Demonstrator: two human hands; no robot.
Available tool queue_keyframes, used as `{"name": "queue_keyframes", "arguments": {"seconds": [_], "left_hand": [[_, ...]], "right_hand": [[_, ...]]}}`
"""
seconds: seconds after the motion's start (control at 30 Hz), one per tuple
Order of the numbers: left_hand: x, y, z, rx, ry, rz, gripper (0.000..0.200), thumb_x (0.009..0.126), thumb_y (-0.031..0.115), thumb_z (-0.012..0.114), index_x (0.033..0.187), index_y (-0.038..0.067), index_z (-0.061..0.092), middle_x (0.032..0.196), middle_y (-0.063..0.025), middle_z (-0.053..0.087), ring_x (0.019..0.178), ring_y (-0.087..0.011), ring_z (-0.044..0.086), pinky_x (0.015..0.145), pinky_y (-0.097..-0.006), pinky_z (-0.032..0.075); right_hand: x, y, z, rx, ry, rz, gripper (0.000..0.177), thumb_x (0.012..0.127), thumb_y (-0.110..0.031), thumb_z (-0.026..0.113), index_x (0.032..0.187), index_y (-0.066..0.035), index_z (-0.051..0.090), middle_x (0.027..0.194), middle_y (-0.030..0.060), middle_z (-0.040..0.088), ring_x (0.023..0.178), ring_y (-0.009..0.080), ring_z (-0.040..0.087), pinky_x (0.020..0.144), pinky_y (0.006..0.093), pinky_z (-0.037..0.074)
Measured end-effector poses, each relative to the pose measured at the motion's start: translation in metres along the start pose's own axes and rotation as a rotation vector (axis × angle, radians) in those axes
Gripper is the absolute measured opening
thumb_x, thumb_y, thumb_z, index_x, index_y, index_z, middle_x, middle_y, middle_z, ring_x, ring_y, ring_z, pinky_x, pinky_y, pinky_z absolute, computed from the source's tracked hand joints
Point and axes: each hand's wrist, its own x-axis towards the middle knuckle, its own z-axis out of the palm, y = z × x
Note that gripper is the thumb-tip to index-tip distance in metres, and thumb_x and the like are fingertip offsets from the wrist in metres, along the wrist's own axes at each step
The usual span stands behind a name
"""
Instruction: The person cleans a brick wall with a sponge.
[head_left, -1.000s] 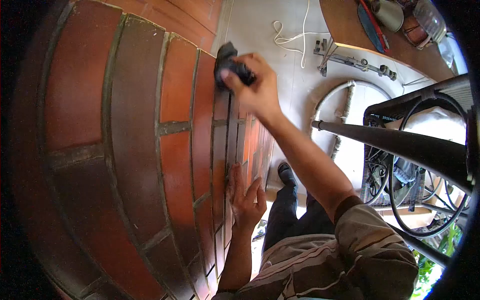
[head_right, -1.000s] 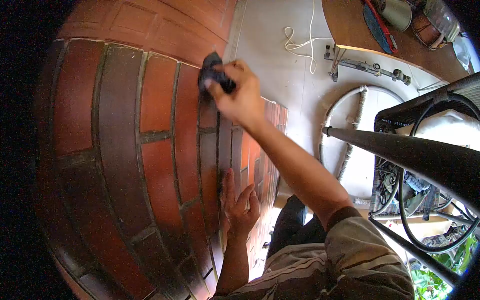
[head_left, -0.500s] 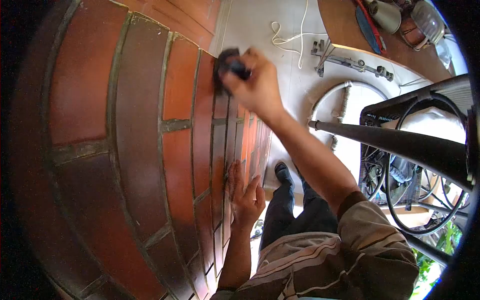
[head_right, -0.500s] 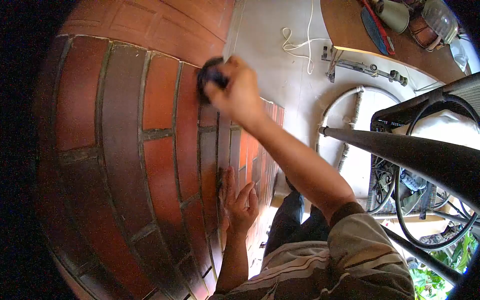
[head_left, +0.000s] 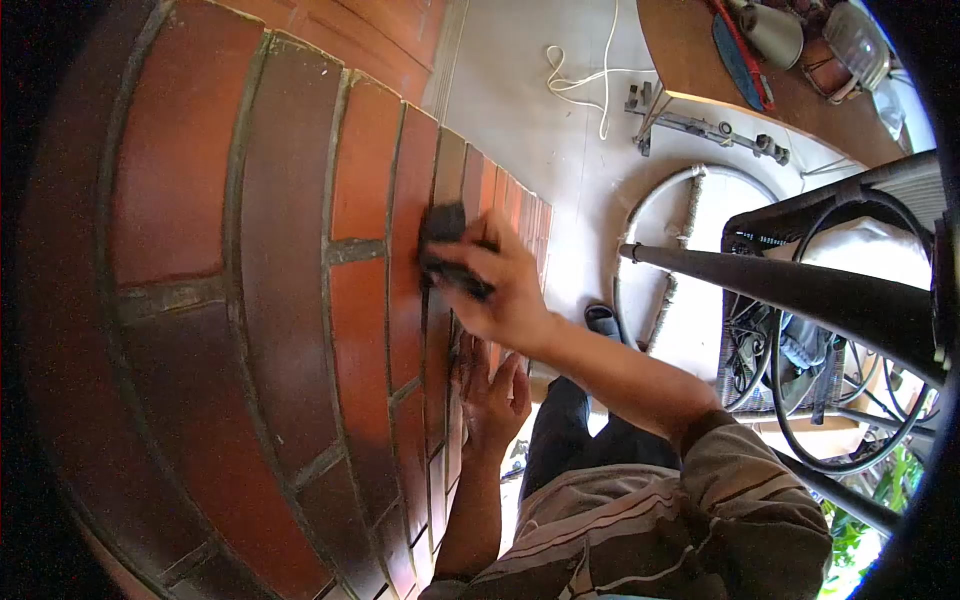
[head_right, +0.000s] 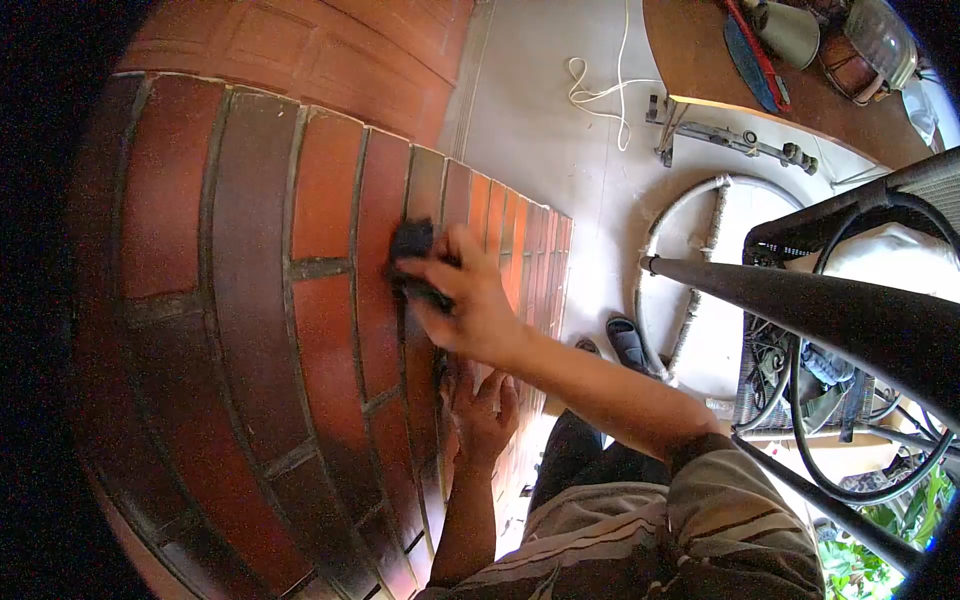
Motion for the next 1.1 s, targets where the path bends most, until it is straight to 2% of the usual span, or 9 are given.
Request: {"name": "queue_keyframes", "arguments": {"seconds": [0.03,0.17,0.33,0.43,0.73,0.93,1.0,1.07,1.1], "left_hand": [[0.000,0.000,0.002,0.010,-0.005,-0.008,0.021,0.085,0.010,0.061,0.106,0.007,0.066,0.145,-0.0264,0.040,0.134,-0.0464,0.038,0.107,-0.0534,0.031],[0.012,0.001,-0.003,-0.011,0.006,0.027,0.023,0.086,0.012,0.061,0.108,0.006,0.066,0.144,-0.0279,0.040,0.134,-0.0472,0.038,0.105,-0.0540,0.032],[0.003,-0.005,0.001,-0.038,-0.045,0.024,0.024,0.086,0.011,0.060,0.108,0.006,0.067,0.145,-0.0274,0.039,0.135,-0.0468,0.036,0.108,-0.0538,0.030],[0.004,-0.002,-0.004,-0.015,-0.051,0.034,0.022,0.085,0.009,0.061,0.105,0.005,0.068,0.147,-0.0273,0.037,0.135,-0.0464,0.036,0.108,-0.0538,0.030],[0.000,-0.003,-0.006,-0.114,-0.096,0.022,0.023,0.085,0.009,0.061,0.106,0.006,0.067,0.147,-0.0269,0.037,0.135,-0.0461,0.036,0.109,-0.0562,0.028],[0.001,-0.007,-0.010,-0.068,-0.091,0.062,0.023,0.084,0.009,0.062,0.106,0.004,0.066,0.141,-0.0276,0.042,0.132,-0.0454,0.039,0.107,-0.0566,0.030],[-0.012,-0.016,0.001,-0.063,-0.159,0.041,0.025,0.082,0.006,0.061,0.106,0.002,0.064,0.147,-0.0293,0.034,0.135,-0.0458,0.035,0.107,-0.0538,0.032],[-0.017,-0.022,0.004,-0.103,-0.177,0.012,0.023,0.083,0.006,0.061,0.105,0.001,0.065,0.148,-0.0288,0.033,0.135,-0.0469,0.035,0.107,-0.0537,0.032],[-0.018,-0.020,0.003,-0.100,-0.169,0.014,0.023,0.083,0.006,0.061,0.105,0.001,0.065,0.148,-0.0286,0.033,0.135,-0.0471,0.034,0.108,-0.0537,0.032]], "right_hand": [[-0.005,-0.001,-0.007,0.065,-0.081,0.022,0.026,0.072,0.002,0.069,0.098,0.000,0.068,0.090,0.0138,0.055,0.083,0.0273,0.056,0.073,0.0373,0.047],[0.037,-0.009,-0.022,0.086,0.238,-0.037,0.022,0.079,0.001,0.069,0.101,-0.001,0.067,0.097,0.0131,0.060,0.094,0.0250,0.060,0.080,0.0315,0.048],[0.055,-0.048,0.004,0.087,0.050,-0.367,0.029,0.075,0.003,0.067,0.104,-0.002,0.065,0.093,0.0159,0.058,0.090,0.0301,0.060,0.078,0.0376,0.048],[0.111,-0.030,0.012,0.030,0.307,-0.298,0.031,0.072,0.003,0.066,0.103,-0.002,0.066,0.089,0.0164,0.057,0.085,0.0314,0.059,0.074,0.0401,0.047],[0.058,-0.053,0.014,0.056,0.169,-0.333,0.016,0.084,-0.002,0.062,0.100,0.001,0.064,0.088,0.0142,0.058,0.081,0.0253,0.056,0.074,0.0335,0.045],[0.122,-0.053,0.034,0.051,0.432,-0.167,0.014,0.090,-0.007,0.059,0.101,0.001,0.058,0.089,0.0130,0.055,0.087,0.0282,0.053,0.079,0.0345,0.044],[0.072,-0.080,0.039,-0.028,0.140,-0.362,0.016,0.081,-0.006,0.060,0.096,-0.004,0.058,0.093,0.0151,0.052,0.089,0.0307,0.050,0.084,0.0471,0.041],[0.036,-0.098,0.052,0.305,0.004,-0.720,0.020,0.085,-0.001,0.054,0.104,-0.005,0.055,0.103,0.0222,0.047,0.095,0.0403,0.047,0.081,0.0477,0.040],[0.041,-0.094,0.050,0.178,-0.034,-0.693,0.021,0.083,0.000,0.055,0.104,-0.004,0.055,0.101,0.0221,0.047,0.094,0.0403,0.046,0.080,0.0476,0.040]]}}
